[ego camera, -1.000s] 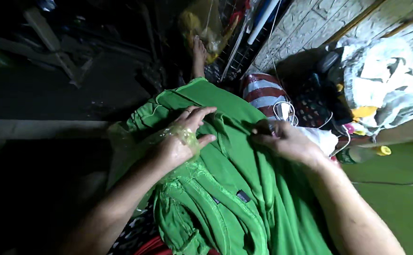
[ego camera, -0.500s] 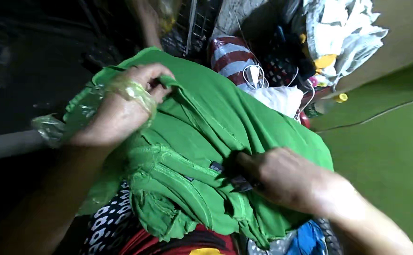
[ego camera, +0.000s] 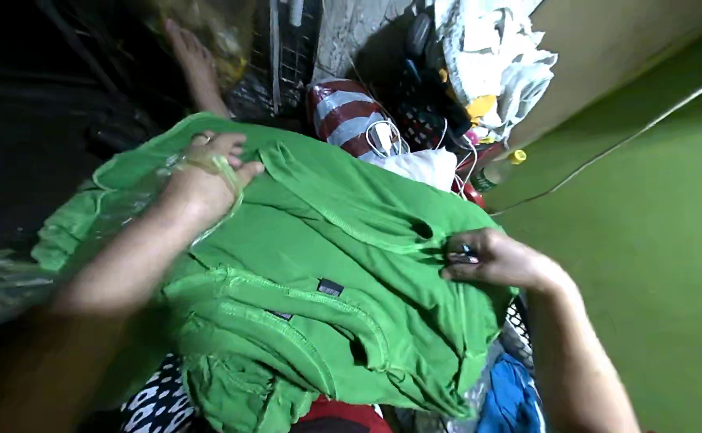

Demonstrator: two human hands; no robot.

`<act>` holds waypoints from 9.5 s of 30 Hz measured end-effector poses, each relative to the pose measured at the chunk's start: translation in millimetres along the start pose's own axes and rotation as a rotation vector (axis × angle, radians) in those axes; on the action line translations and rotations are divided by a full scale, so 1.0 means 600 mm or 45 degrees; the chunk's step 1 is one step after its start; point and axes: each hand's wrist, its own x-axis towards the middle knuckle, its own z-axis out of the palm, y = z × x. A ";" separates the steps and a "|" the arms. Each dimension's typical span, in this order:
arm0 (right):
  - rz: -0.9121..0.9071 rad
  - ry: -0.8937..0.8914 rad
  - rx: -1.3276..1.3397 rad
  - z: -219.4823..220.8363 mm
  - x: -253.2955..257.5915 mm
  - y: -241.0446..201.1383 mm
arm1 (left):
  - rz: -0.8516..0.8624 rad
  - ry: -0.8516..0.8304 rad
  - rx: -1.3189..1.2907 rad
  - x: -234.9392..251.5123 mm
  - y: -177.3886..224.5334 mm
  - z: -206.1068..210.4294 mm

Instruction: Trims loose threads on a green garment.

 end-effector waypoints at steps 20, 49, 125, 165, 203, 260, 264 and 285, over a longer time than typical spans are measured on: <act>-0.113 0.924 -0.191 0.067 -0.004 -0.063 | -0.159 0.229 0.233 -0.041 -0.081 -0.089; -0.436 -0.023 0.487 0.115 0.205 -0.240 | 0.331 0.420 -0.240 -0.207 0.011 0.041; -0.838 0.504 -0.318 0.194 0.157 -0.245 | 0.370 0.922 -0.213 -0.257 -0.006 0.097; -0.705 0.180 0.520 0.134 0.151 -0.210 | -0.315 0.071 -1.478 -0.292 0.055 0.053; -0.459 -0.202 0.480 0.135 0.149 -0.213 | -0.371 0.399 -1.457 -0.278 0.075 0.091; -0.403 0.037 0.388 0.096 0.219 -0.217 | -0.280 0.622 -0.118 -0.209 0.036 0.030; -0.296 0.105 0.319 0.117 0.229 -0.221 | -0.497 0.513 -0.192 -0.199 0.011 0.032; -0.373 0.148 0.232 0.122 0.222 -0.220 | -0.114 0.384 -0.284 -0.156 0.035 0.034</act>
